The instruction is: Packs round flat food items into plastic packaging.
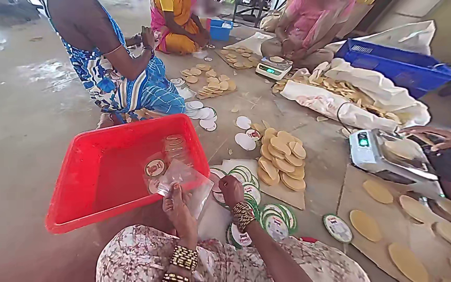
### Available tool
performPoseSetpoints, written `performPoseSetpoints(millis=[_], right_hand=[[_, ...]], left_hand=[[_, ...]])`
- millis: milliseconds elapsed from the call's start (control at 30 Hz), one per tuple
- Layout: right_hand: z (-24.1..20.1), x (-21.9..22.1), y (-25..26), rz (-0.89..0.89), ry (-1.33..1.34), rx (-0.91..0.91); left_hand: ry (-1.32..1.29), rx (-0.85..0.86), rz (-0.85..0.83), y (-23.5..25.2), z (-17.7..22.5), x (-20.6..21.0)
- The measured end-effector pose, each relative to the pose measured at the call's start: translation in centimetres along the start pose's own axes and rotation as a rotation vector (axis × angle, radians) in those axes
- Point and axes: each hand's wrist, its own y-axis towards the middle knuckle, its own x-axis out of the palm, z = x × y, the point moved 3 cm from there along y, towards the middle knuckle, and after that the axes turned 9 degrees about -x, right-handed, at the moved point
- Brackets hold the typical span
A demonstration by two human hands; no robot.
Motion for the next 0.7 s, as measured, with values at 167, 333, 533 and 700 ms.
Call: performPoseSetpoints(millis=[167,333,533,700], right_hand=[[1.0,-6.0,-4.7,0.294,0.902,0.046],[1.5,-12.0,-14.2,0.323,1.185,-0.020],[6.0,-15.6,-25.3,0.458,1.088,-0.011],[9.7,-16.7,-32.6,0.569,0.954,0.178]], left_hand=[[0.031,-0.001,-0.007,-0.2,0.2,0.2],[0.068,0.012,-0.044,-0.4,0.0,0.0],[0.119,0.005,-0.087,-1.4,0.0,0.0],[0.186,-0.028,-0.102,-2.6,-0.2,-0.3]])
